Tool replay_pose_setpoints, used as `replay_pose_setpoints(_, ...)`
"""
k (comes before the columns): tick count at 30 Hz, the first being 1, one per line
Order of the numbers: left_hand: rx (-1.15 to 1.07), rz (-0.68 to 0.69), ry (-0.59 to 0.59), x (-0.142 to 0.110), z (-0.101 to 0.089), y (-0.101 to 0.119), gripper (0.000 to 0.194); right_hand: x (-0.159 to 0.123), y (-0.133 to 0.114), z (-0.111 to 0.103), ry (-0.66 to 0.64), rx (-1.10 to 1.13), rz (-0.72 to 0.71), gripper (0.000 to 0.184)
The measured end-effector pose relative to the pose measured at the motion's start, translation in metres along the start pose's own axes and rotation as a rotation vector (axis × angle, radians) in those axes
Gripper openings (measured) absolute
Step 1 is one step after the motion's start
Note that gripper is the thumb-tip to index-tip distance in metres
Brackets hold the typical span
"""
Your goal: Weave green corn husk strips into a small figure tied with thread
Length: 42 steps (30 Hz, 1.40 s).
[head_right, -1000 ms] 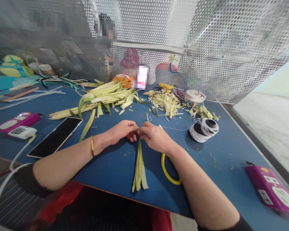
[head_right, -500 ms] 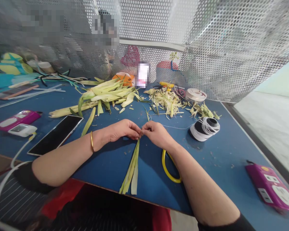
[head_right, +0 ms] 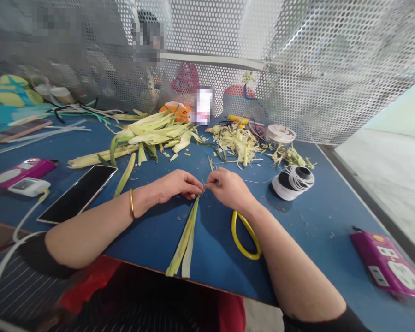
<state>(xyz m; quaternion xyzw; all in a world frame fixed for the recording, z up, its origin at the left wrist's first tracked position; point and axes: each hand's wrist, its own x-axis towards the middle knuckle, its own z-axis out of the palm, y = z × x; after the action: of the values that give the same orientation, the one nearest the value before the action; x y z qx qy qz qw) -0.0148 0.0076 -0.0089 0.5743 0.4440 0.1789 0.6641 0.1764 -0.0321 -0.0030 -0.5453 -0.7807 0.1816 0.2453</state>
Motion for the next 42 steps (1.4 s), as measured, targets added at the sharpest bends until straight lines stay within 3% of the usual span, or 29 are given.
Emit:
replay_pose_setpoints(9, 0.082, 0.025, -0.012, -0.004, 0.004, 0.004, 0.004, -0.002, -0.014, 0.009, 0.058, 0.034, 0.11, 0.013)
replay_pose_setpoints(15, 0.127, 0.123, -0.024, -0.004, 0.008, 0.0, 0.003, 0.003, -0.007, 0.014, 0.196, 0.491, 0.153, 0.014)
replay_pose_setpoints(17, 0.124, 0.155, -0.003, -0.004, 0.008, -0.002, 0.005, 0.004, -0.005, 0.011, 0.246, 0.544, 0.197, 0.018)
replay_pose_setpoints(23, 0.105, 0.222, 0.008, -0.004, 0.006, -0.006, 0.006, 0.002, -0.009, 0.009, -0.039, 0.628, 0.303, 0.02)
replay_pose_setpoints(31, 0.079, 0.154, -0.011, -0.005, 0.002, -0.006, 0.006, 0.003, -0.003, 0.02, -0.041, 0.679, 0.273, 0.015)
replay_pose_setpoints(42, 0.014, 0.161, -0.057, -0.006, 0.0, -0.004, 0.006, 0.002, -0.001, 0.02, -0.059, 0.647, 0.217, 0.013)
